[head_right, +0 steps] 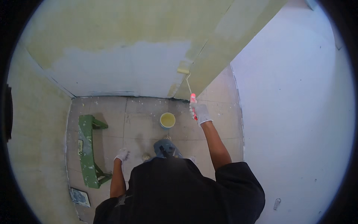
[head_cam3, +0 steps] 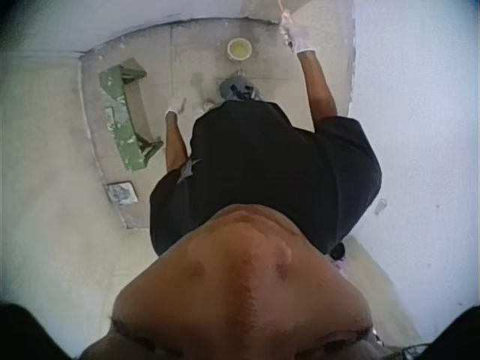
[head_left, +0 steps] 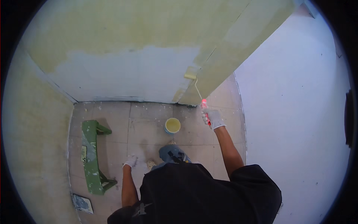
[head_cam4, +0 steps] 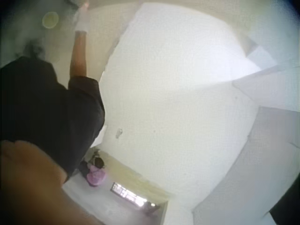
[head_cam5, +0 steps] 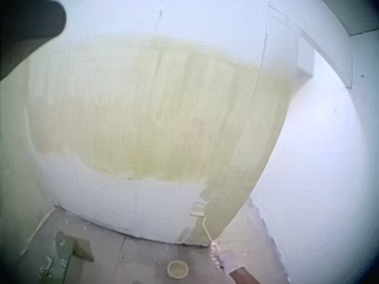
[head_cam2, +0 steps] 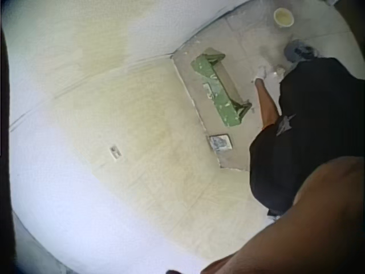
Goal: The recorder uses a paint roller on an extension pole to apply a light yellow or beige paint to a wall panel.
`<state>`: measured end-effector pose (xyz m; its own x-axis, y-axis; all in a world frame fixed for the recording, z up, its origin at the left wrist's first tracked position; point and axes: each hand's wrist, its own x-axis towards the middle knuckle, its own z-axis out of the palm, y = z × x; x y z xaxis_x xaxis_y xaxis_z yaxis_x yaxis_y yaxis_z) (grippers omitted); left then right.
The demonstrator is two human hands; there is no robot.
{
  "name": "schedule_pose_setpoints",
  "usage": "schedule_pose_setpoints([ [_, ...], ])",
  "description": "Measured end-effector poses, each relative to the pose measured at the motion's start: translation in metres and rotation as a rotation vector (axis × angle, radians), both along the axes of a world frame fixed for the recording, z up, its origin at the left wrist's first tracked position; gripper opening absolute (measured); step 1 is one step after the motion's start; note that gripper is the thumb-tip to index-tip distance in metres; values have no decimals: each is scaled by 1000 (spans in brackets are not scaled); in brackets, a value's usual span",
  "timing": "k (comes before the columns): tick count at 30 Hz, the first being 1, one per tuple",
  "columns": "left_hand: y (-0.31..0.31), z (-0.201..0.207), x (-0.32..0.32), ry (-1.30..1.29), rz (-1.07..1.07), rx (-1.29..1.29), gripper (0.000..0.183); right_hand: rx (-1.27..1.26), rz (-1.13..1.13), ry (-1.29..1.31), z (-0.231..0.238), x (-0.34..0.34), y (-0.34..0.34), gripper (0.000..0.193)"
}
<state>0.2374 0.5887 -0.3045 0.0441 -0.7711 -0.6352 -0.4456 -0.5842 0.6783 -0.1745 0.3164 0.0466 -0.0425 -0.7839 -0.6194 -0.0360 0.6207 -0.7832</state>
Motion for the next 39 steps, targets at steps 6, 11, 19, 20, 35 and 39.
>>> schedule_pose_setpoints([
  [6, -204, 200, -140, -308, -408, -234, 36, 0, -113, -45, -71, -33, -15, 20],
  [11, -320, 228, -230, -208, -643, -736, 59, 187, -49, -147, -102, -55, -21, 26],
  [19, -434, 215, -320, -272, -1540, -921, 78, 360, -478, -1041, -124, -50, 12, 36],
  [20, -446, 200, -323, -264, -1592, -904, 78, 364, -488, -1122, -129, -46, 17, 37],
  [35, -535, 169, -327, -233, -2382, -690, 39, 614, -428, -336, -84, 53, 126, 45],
  [39, -546, 183, -297, -98, -2290, -913, 30, 572, -520, -361, -98, 127, 118, 50],
])
